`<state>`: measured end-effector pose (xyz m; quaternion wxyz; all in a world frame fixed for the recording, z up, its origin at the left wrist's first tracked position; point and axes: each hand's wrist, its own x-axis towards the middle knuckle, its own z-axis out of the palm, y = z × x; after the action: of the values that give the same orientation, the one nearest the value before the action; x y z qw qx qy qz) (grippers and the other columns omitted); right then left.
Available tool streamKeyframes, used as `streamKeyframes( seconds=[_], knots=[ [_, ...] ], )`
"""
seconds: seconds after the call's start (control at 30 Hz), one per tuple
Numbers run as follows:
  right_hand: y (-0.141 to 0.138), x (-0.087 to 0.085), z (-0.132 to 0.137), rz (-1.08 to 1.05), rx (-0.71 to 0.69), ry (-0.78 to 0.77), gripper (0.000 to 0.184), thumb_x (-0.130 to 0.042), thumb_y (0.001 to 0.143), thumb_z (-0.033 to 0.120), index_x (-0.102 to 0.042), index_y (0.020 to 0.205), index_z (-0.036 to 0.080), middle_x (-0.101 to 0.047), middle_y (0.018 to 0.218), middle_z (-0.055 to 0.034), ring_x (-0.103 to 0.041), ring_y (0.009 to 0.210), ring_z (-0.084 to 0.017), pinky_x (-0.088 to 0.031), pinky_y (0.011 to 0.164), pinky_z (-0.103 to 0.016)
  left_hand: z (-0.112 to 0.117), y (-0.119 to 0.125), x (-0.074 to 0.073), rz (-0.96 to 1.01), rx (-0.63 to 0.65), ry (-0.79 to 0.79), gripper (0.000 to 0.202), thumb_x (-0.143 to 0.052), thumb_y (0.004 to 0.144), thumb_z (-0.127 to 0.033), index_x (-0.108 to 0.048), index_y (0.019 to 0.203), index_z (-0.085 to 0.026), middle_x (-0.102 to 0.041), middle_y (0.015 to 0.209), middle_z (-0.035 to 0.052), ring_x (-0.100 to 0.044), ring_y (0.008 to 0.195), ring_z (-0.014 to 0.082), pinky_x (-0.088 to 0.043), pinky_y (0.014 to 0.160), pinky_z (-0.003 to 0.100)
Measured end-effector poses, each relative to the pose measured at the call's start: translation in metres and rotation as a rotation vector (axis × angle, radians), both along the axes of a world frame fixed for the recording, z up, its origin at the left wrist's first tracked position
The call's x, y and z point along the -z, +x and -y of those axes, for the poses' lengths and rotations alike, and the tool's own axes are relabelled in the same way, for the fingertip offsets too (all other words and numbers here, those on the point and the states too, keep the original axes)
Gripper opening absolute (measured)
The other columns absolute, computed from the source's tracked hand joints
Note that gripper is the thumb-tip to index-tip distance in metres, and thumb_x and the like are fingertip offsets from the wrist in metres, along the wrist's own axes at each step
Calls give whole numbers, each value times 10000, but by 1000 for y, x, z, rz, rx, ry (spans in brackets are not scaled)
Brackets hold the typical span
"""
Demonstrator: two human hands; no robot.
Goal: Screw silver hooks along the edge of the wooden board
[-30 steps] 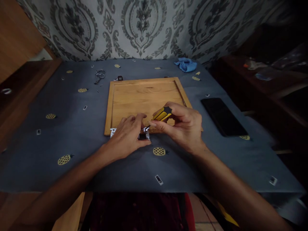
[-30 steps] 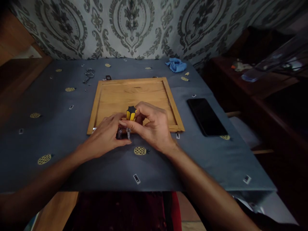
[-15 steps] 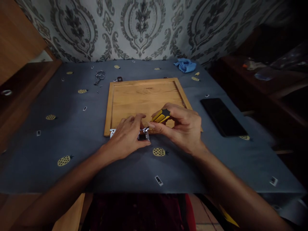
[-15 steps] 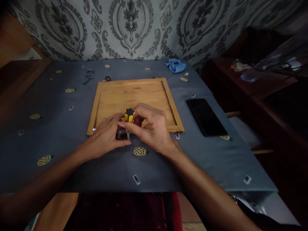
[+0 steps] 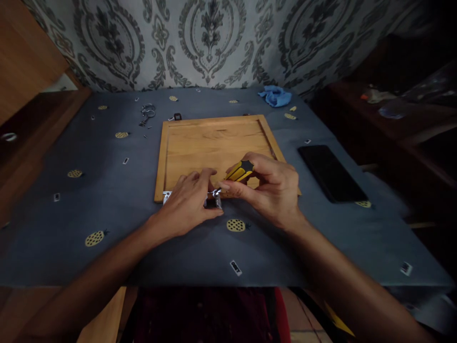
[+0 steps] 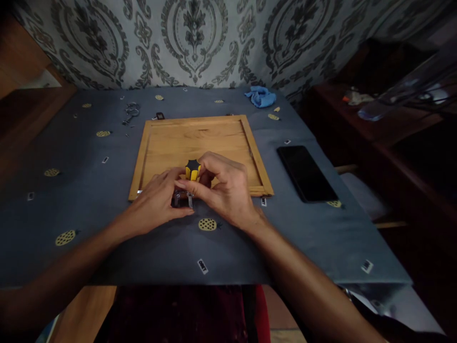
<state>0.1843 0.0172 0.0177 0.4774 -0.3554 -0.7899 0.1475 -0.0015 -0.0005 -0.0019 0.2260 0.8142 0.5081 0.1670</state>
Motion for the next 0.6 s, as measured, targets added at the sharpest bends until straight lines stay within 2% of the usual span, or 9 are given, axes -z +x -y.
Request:
streamKeyframes(
  seconds=[0.2, 0.33, 0.47, 0.6],
  knots=[
    [-2, 1, 1, 5, 2, 47, 283, -761, 845, 346, -575, 696, 193, -603, 606, 29, -569, 546, -104, -422, 505, -248, 0, -1, 1, 17, 9, 7, 676, -791, 772, -334, -426, 1330, -219, -619, 1204, 96, -595, 1152, 345, -478, 970, 496],
    [-2, 1, 8, -122, 32, 103, 224, -747, 855, 339, -605, 730, 218, -629, 665, -1, -600, 595, -150, -458, 529, -305, 0, -3, 1, 48, 41, 14, 628, -770, 799, -321, -424, 1314, -229, -639, 1176, 85, -601, 1125, 326, -473, 956, 494],
    [1, -1, 13, -257, 159, -5, 150, -736, 861, 344, -633, 803, 251, -625, 747, -19, -587, 607, -161, -490, 545, -339, 0, -2, -2, 51, 47, -6, 647, -795, 789, -300, -421, 1308, -206, -657, 1119, 79, -609, 1068, 301, -473, 934, 477],
    [0, 1, 11, -175, 138, -73, 245, -758, 837, 394, -605, 740, 231, -587, 667, -3, -552, 569, -147, -450, 509, -318, -1, -1, -4, 35, 37, -2, 658, -824, 766, -289, -435, 1289, -193, -655, 1123, 76, -605, 1060, 298, -472, 927, 464]
  ],
)
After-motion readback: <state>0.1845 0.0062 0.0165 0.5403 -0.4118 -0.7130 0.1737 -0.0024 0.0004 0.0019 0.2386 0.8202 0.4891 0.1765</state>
